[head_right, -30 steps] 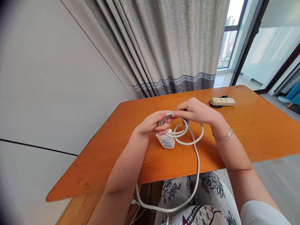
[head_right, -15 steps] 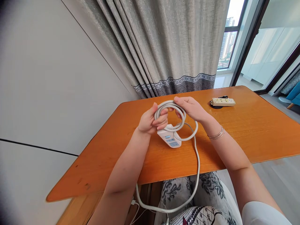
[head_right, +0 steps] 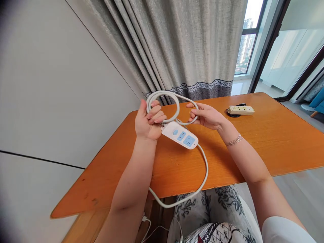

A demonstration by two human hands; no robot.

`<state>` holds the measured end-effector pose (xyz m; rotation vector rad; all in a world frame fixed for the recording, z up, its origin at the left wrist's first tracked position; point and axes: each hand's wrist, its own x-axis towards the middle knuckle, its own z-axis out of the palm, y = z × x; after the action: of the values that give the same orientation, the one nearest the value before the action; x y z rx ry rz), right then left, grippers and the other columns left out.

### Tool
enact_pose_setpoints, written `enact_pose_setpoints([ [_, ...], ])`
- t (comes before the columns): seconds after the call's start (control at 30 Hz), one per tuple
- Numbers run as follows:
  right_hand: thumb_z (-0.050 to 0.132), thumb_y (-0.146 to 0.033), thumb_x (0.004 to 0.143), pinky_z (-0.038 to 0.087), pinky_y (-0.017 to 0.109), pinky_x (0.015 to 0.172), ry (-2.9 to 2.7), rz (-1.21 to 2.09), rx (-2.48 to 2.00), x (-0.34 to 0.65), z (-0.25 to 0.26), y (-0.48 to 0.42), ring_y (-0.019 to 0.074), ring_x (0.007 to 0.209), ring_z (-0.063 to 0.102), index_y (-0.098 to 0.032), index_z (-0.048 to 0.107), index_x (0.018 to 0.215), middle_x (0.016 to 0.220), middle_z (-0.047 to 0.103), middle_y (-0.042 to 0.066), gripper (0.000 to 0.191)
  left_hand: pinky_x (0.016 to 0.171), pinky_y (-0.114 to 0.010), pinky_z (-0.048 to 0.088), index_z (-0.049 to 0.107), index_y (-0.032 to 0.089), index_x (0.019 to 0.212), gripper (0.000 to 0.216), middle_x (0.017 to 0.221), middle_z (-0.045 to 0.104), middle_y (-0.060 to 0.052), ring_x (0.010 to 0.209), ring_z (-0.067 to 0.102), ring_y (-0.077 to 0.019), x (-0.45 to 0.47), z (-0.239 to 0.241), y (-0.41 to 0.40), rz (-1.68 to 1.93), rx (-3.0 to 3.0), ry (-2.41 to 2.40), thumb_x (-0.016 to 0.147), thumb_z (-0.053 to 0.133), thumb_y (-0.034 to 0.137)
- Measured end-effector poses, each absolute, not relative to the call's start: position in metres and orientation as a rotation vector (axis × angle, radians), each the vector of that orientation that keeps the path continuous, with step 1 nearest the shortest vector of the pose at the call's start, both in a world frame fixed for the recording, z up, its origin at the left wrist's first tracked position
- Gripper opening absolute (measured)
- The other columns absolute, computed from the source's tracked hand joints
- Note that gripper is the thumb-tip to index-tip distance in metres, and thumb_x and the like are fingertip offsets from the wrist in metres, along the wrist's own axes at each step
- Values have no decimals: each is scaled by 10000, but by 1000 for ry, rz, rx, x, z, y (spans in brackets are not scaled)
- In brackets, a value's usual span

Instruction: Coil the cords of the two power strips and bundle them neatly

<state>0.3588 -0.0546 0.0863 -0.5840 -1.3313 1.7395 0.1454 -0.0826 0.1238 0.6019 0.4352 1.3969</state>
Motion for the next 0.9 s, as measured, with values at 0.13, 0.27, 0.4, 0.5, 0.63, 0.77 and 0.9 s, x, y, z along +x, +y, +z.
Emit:
enact_pose_setpoints([
  [0.13,684,-260,896,490,219,583,-1224,1488,-736,343,77,-51,61,490,412,-212,570,1041,569,390,-127,191,356,-108,264,426,193,742,485,465,229,111,302,186,-22,139,126,-81,1478,587,409,1105,220,439],
  [0.27,754,-265,818,406,210,513,-1313,1291,-806,341,74,-51,56,480,345,-201,601,1067,599,394,-124,299,360,-116,282,435,196,747,461,481,234,109,307,197,-27,141,127,-81,1512,602,454,1092,290,467],
  [0.4,798,-342,762,449,222,584,-1294,1609,-680,347,80,-53,62,546,468,-187,612,941,659,446,-86,301,354,-125,271,441,198,740,475,481,229,106,309,178,-30,134,130,-80,1562,655,469,1092,280,473],
  [0.5,733,-394,826,536,285,729,-1265,1756,-594,348,85,-56,117,667,613,-208,571,875,672,451,-65,251,354,-137,269,436,204,729,482,474,230,105,312,161,-35,123,132,-77,1603,717,504,1085,297,496],
  [0.63,695,-374,880,463,234,564,-1334,1489,-650,349,85,-56,74,498,402,-201,625,945,605,304,-102,197,359,-155,277,440,214,723,464,468,242,105,320,161,-44,116,133,-74,1626,782,573,1059,387,530],
  [0.77,670,-312,886,344,217,467,-1408,1227,-790,355,83,-52,61,478,256,-162,688,1057,602,298,-108,229,361,-158,281,448,216,728,473,465,250,102,320,159,-47,122,135,-78,1633,777,593,1062,356,538],
  [0.9,682,-223,844,437,232,566,-1451,1334,-840,352,78,-52,54,513,386,-181,662,1199,685,548,-78,358,360,-162,291,443,216,730,490,458,263,95,317,172,-53,126,135,-81,1693,758,566,1071,308,540],
])
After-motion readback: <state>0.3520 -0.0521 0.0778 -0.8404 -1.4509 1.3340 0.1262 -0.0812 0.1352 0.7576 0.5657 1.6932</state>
